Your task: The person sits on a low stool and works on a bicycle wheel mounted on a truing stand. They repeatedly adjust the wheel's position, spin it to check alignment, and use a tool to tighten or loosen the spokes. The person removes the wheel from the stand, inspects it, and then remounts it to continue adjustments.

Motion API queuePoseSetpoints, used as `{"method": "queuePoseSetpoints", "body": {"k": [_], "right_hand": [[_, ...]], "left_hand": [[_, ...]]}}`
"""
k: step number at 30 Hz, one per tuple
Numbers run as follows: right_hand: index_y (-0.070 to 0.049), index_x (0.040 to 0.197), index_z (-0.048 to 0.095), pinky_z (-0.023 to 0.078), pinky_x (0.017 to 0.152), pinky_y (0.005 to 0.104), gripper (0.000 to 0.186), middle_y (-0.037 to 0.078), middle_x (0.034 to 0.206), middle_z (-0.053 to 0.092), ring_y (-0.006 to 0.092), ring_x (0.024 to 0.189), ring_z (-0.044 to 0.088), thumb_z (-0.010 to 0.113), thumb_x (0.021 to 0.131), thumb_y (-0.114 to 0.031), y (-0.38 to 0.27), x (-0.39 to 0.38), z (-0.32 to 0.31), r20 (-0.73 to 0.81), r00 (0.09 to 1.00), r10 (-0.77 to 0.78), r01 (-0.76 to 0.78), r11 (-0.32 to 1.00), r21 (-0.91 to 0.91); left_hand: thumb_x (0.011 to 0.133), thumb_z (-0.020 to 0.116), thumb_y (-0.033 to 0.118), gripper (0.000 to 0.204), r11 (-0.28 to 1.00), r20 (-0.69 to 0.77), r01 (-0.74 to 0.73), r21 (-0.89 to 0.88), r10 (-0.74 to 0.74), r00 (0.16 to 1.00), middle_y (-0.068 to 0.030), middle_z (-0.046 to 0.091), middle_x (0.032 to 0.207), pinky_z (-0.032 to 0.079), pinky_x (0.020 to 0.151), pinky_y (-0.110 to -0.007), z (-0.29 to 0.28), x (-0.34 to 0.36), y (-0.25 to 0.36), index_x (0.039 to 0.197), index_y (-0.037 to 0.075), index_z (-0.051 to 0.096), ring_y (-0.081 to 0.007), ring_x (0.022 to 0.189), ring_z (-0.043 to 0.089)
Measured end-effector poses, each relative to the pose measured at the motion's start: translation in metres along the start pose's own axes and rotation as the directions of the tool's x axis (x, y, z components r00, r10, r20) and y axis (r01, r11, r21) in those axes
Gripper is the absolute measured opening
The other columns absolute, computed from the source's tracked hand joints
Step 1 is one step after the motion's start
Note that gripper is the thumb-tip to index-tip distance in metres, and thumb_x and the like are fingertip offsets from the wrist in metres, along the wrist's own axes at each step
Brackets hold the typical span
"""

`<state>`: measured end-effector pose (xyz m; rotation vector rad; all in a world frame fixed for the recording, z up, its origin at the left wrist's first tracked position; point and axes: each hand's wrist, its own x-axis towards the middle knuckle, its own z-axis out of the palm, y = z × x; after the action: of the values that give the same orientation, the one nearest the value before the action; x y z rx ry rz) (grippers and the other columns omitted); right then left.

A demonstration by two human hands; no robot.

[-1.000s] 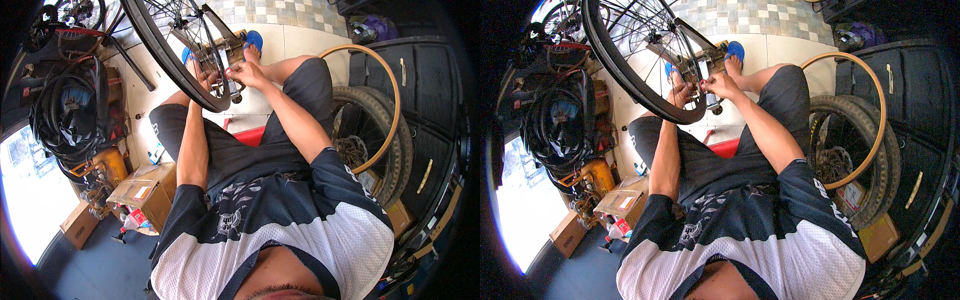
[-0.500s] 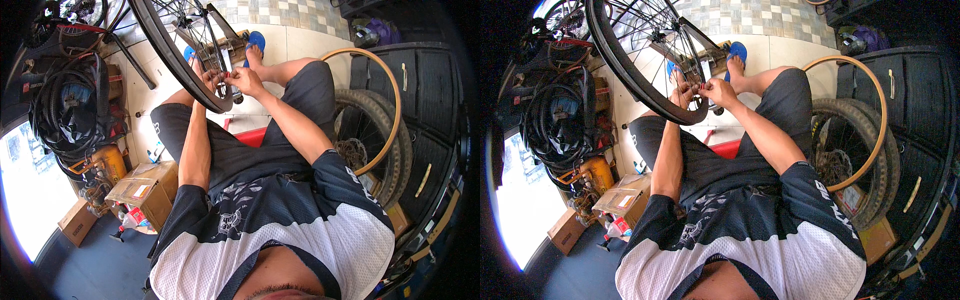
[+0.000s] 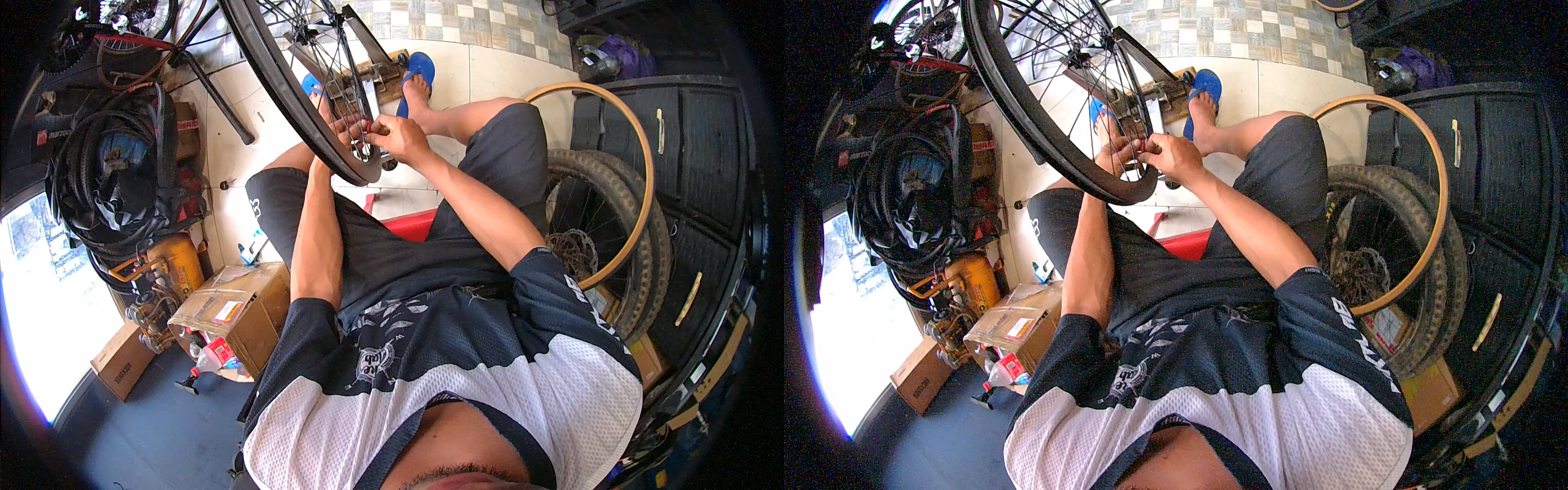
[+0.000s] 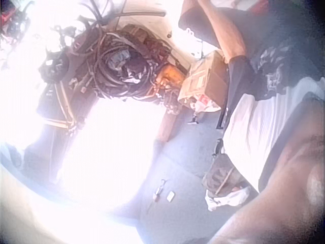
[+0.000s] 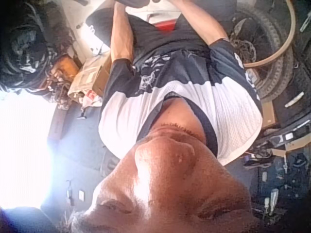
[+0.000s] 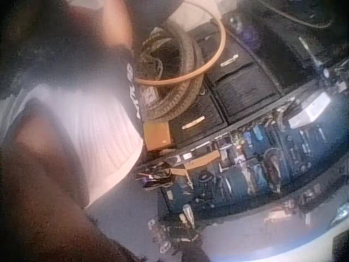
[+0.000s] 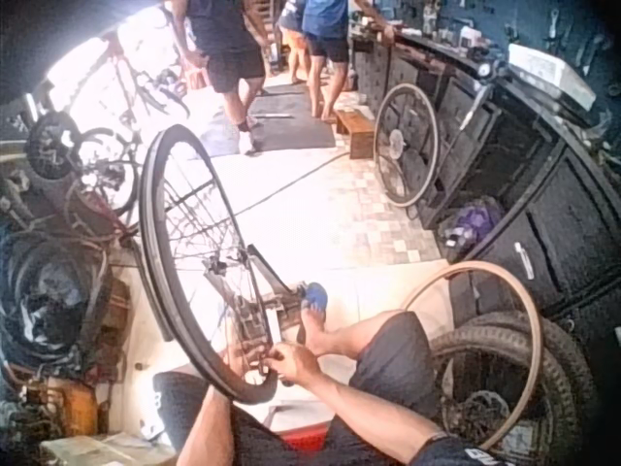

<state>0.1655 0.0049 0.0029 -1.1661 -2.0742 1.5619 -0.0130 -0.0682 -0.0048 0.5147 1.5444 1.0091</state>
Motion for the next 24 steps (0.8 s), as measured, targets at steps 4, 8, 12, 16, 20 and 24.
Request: {"method": "queuePoseSetpoints", "body": {"k": [4,8,12,16,20,24], "right_hand": [[-0.009,0.095,0.073,0.055,0.071,0.0435,0.032,0.011,0.086,0.075,0.0311,0.082,0.073,0.076,0.084,-0.039,-0.009,-0.004,0.003,-0.023,1.000,0.015,-0.016,0.999,-0.052],[-0.009,0.098,0.073,0.055,0.073,0.0438,0.034,0.010,0.087,0.076,0.0314,0.083,0.073,0.075,0.083,-0.040,-0.009,-0.002,0.006,-0.039,0.999,0.026,-0.028,0.998,-0.063],[-0.008,0.098,0.073,0.056,0.075,0.0453,0.039,0.014,0.088,0.075,0.0339,0.084,0.073,0.075,0.081,-0.043,-0.004,0.001,0.008,-0.055,0.998,0.043,-0.051,0.986,-0.159],[-0.006,0.096,0.073,0.056,0.076,0.0482,0.043,0.019,0.089,0.074,0.0372,0.086,0.072,0.075,0.080,-0.046,-0.009,0.001,0.005,-0.044,0.999,0.003,-0.018,0.935,-0.353],[-0.003,0.094,0.073,0.054,0.078,0.0501,0.044,0.021,0.090,0.073,0.0394,0.089,0.069,0.075,0.079,-0.044,-0.014,0.003,0.003,-0.043,0.995,-0.090,0.064,0.908,-0.413],[0.001,0.094,0.071,0.052,0.083,0.0498,0.043,0.023,0.093,0.071,0.0407,0.093,0.067,0.074,0.080,-0.040,-0.008,0.008,0.004,-0.028,0.988,-0.151,0.130,0.922,-0.365]], "left_hand": [[0.099,0.068,0.032,0.039,0.998,0.152,0.044,-0.045,-0.037,0.988,-0.0043,0.071,0.102,0.057,0.077,-0.032,-0.013,0.009,-0.009,0.122,0.000,0.066,-0.0155,0.088,0.068],[0.101,0.066,0.028,0.039,0.994,0.202,0.060,-0.094,-0.040,0.978,-0.0035,0.071,0.104,0.057,0.078,-0.032,-0.024,0.017,-0.023,0.130,0.002,0.063,-0.0154,0.090,0.068],[0.100,0.067,0.027,0.043,0.984,0.229,0.117,-0.136,-0.084,0.970,-0.0031,0.071,0.109,0.057,0.080,-0.033,-0.027,0.017,-0.024,0.135,0.004,0.060,-0.0157,0.092,0.068],[0.099,0.068,0.027,0.045,0.995,0.246,0.054,-0.087,-0.031,0.969,-0.0028,0.071,0.114,0.056,0.084,-0.035,-0.026,0.016,-0.023,0.136,0.004,0.059,-0.0169,0.095,0.068],[0.099,0.068,0.028,0.045,0.991,0.248,0.111,-0.081,-0.088,0.965,-0.0027,0.070,0.117,0.055,0.089,-0.036,-0.028,0.017,-0.020,0.136,0.004,0.060,-0.0177,0.100,0.067],[0.098,0.069,0.029,0.043,0.987,0.251,0.122,-0.103,-0.093,0.964,-0.0027,0.069,0.118,0.054,0.090,-0.037,-0.026,0.016,-0.018,0.132,0.004,0.061,-0.0173,0.102,0.066]]}}
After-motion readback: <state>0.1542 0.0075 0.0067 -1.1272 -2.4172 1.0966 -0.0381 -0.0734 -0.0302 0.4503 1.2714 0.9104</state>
